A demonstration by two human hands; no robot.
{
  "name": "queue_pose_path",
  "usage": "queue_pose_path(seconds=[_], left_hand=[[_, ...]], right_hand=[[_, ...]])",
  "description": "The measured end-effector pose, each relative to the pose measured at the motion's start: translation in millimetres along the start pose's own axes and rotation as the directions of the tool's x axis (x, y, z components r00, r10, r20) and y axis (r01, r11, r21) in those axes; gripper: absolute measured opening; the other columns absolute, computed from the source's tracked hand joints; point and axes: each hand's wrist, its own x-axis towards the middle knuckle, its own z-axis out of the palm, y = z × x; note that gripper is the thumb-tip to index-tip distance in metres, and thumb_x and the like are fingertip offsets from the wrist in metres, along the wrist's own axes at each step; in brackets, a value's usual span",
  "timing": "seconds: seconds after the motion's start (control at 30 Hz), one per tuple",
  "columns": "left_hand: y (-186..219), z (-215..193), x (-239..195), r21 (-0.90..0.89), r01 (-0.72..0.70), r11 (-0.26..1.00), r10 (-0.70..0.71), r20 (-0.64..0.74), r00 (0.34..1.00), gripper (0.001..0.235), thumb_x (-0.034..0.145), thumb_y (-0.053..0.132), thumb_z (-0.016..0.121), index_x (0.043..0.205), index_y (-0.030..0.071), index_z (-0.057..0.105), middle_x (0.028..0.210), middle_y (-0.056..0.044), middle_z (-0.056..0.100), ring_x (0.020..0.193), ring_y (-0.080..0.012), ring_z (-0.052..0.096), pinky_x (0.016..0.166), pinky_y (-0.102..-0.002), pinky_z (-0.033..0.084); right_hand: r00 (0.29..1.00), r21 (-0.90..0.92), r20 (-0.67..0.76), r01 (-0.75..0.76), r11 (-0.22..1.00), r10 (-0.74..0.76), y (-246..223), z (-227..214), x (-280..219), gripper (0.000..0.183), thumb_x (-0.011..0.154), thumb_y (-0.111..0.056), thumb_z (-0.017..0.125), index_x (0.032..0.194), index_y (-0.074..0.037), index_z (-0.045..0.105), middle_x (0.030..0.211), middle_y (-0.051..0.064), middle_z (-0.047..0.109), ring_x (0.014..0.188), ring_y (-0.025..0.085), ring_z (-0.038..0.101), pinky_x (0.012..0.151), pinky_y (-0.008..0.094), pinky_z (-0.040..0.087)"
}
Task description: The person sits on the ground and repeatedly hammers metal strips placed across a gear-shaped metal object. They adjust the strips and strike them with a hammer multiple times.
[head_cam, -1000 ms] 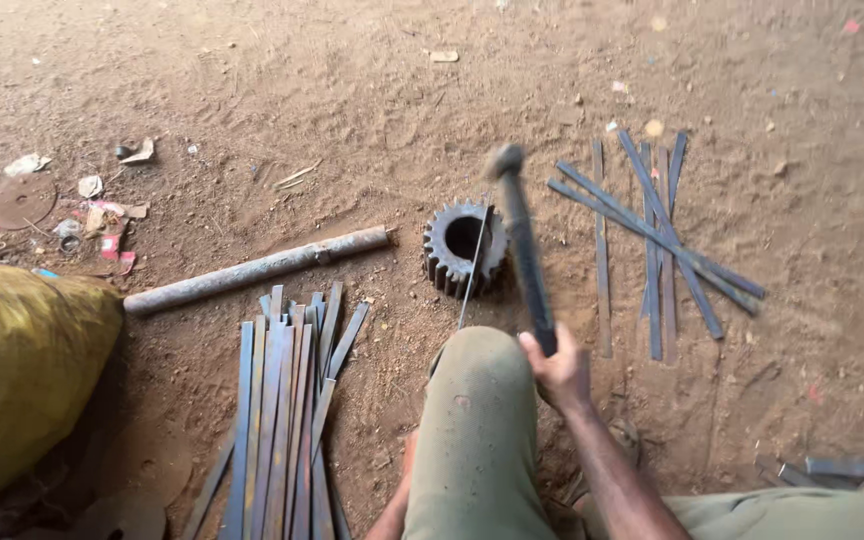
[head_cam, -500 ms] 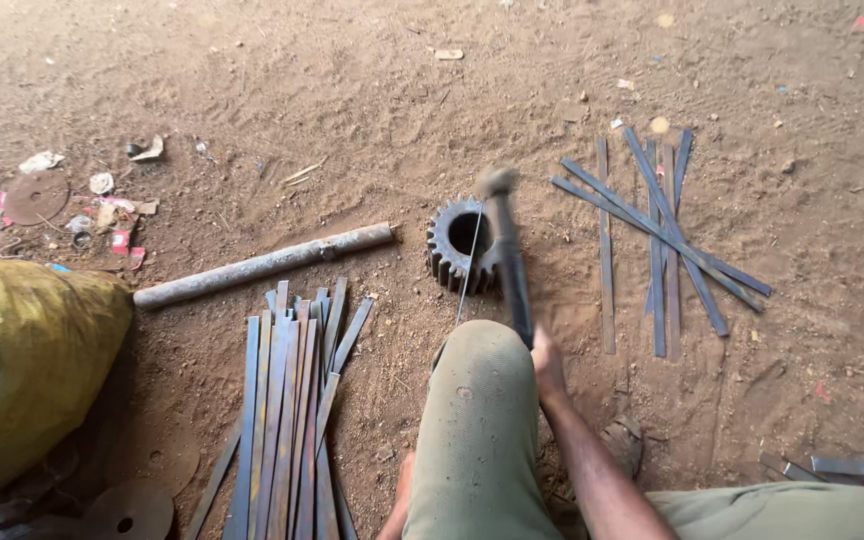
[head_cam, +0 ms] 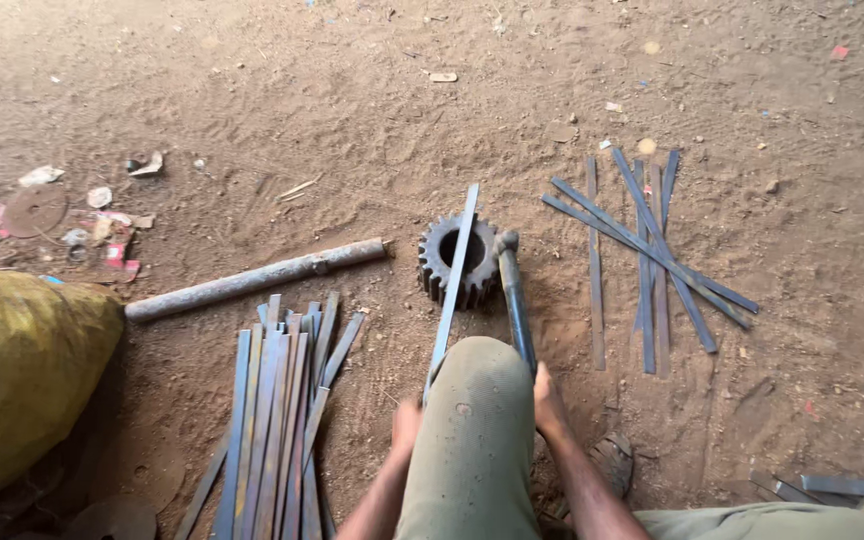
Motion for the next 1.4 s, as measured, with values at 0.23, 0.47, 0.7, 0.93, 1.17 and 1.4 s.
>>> queue_pose_path(seconds=[0.23, 0.47, 0.7, 0.93, 1.17, 1.4], left_hand=[[186.0, -4.5, 97.2, -0.673, 0.109, 0.732, 0.218, 0.382, 0.898, 0.031, 0.102, 0.022, 0.057, 0.088, -0.004, 0.068, 0.069, -0.013, 0.069, 0.053, -0.0204, 0.061, 0.048, -0.035, 0.049], [340.8, -49.3, 72.2, -0.685, 0.184, 0.705, 0.182, 0.425, 0.887, 0.039, 0.107, 0.024, 0.039, 0.113, -0.003, 0.066, 0.088, -0.013, 0.076, 0.069, -0.0162, 0.072, 0.062, -0.031, 0.060], [291.2, -39.1, 119.0, -0.622, 0.252, 0.742, 0.169, 0.537, 0.827, 0.030, 0.106, 0.011, 0.041, 0.114, -0.011, 0.060, 0.090, -0.018, 0.073, 0.069, -0.0234, 0.069, 0.063, -0.040, 0.062], [117.8, -12.5, 99.7, 0.316, -0.409, 0.856, 0.429, 0.005, 0.903, 0.030, 0.095, 0.025, 0.043, 0.106, -0.001, 0.055, 0.080, -0.027, 0.067, 0.072, -0.0454, 0.067, 0.064, -0.059, 0.053], [61.7, -30.3, -1.0, 0.061, -0.186, 0.981, 0.189, -0.031, 0.982, 0.076, 0.112, 0.052, 0.022, 0.089, -0.003, 0.069, 0.091, -0.032, 0.067, 0.094, -0.0520, 0.062, 0.088, -0.060, 0.046], [68.7, -56.7, -76.1, 0.131, -0.285, 0.949, 0.273, 0.101, 0.957, 0.037, 0.101, 0.034, 0.048, 0.114, 0.000, 0.046, 0.090, -0.030, 0.068, 0.089, -0.0488, 0.065, 0.080, -0.059, 0.050]], right_hand=[[0.999, 0.009, 0.025, -0.040, 0.999, 0.039, 19.2, 2.9, 19.3, 0.043, 0.087, -0.033, 0.066, 0.110, 0.002, 0.061, 0.094, 0.025, 0.074, 0.090, 0.038, 0.074, 0.077, 0.048, 0.056], [0.981, 0.139, 0.132, -0.160, 0.977, 0.142, 20.6, -9.8, 19.9, 0.042, 0.093, -0.038, 0.060, 0.111, 0.000, 0.065, 0.088, 0.017, 0.072, 0.077, 0.029, 0.071, 0.068, 0.045, 0.058], [0.963, 0.033, 0.117, -0.250, 0.968, 0.245, 20.6, -8.0, 25.5, 0.042, 0.086, -0.036, 0.072, 0.107, 0.000, 0.063, 0.084, 0.010, 0.072, 0.072, 0.020, 0.070, 0.062, 0.038, 0.057], [0.981, 0.012, -0.062, -0.185, 0.983, 0.186, -21.9, -23.5, 2.7, 0.040, 0.087, -0.044, 0.073, 0.090, -0.004, 0.068, 0.069, 0.007, 0.064, 0.060, 0.021, 0.061, 0.053, 0.037, 0.047], [0.911, 0.099, -0.299, 0.324, 0.941, -0.282, -94.3, -64.3, -22.1, 0.034, 0.091, -0.043, 0.067, 0.093, -0.010, 0.059, 0.062, 0.001, 0.064, 0.050, 0.013, 0.064, 0.045, 0.031, 0.054], [0.833, 0.057, -0.264, 0.516, 0.855, -0.486, -86.2, -40.0, -0.7, 0.027, 0.101, -0.041, 0.066, 0.097, -0.015, 0.062, 0.074, 0.004, 0.070, 0.062, 0.017, 0.071, 0.058, 0.034, 0.062]])
